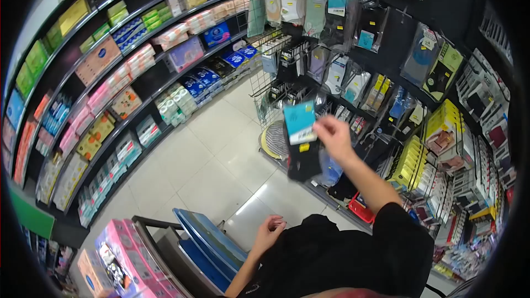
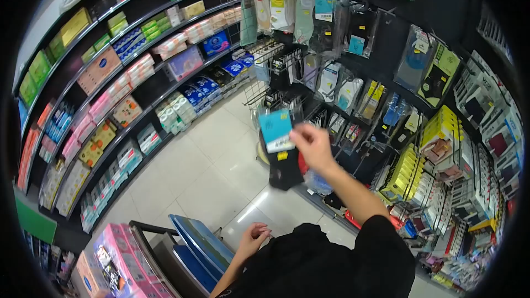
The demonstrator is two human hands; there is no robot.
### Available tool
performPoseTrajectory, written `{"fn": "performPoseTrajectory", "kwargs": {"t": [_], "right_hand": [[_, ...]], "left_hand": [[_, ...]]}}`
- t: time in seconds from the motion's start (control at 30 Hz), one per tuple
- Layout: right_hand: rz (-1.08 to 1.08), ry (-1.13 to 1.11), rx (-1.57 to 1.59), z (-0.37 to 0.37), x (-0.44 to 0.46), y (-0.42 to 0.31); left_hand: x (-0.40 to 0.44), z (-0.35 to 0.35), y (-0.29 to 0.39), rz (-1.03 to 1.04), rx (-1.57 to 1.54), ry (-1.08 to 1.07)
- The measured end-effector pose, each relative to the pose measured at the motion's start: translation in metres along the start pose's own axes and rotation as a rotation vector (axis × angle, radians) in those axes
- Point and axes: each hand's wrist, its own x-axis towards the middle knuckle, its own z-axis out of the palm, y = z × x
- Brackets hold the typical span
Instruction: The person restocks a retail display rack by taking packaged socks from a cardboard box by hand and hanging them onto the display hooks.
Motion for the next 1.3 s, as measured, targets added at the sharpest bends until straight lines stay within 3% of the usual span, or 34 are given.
{"fn": "performPoseTrajectory", "kwargs": {"t": [0.17,0.4,0.53,0.67,0.8,0.97,1.3], "right_hand": [[-0.185,0.330,-0.069,-0.014,0.104,-0.026],[-0.375,0.485,-0.093,-0.040,0.208,-0.034],[-0.393,0.489,-0.130,-0.052,0.245,-0.021],[-0.415,0.520,-0.076,-0.050,0.272,-0.017],[-0.360,0.529,-0.100,-0.049,0.281,-0.013],[-0.286,0.521,-0.082,-0.058,0.286,-0.007],[-0.221,0.640,-0.301,-0.109,0.343,0.042]], "left_hand": [[0.025,-0.057,-0.002,-0.035,0.193,-0.075],[0.071,-0.088,-0.001,-0.082,0.343,-0.202],[0.110,-0.094,0.019,-0.003,0.518,-0.313],[0.155,-0.106,0.042,-0.055,0.483,-0.385],[0.199,-0.118,0.070,-0.111,0.548,-0.453],[0.261,-0.128,0.091,-0.021,0.702,-0.496],[0.334,-0.111,0.099,0.048,0.732,-0.628]]}}
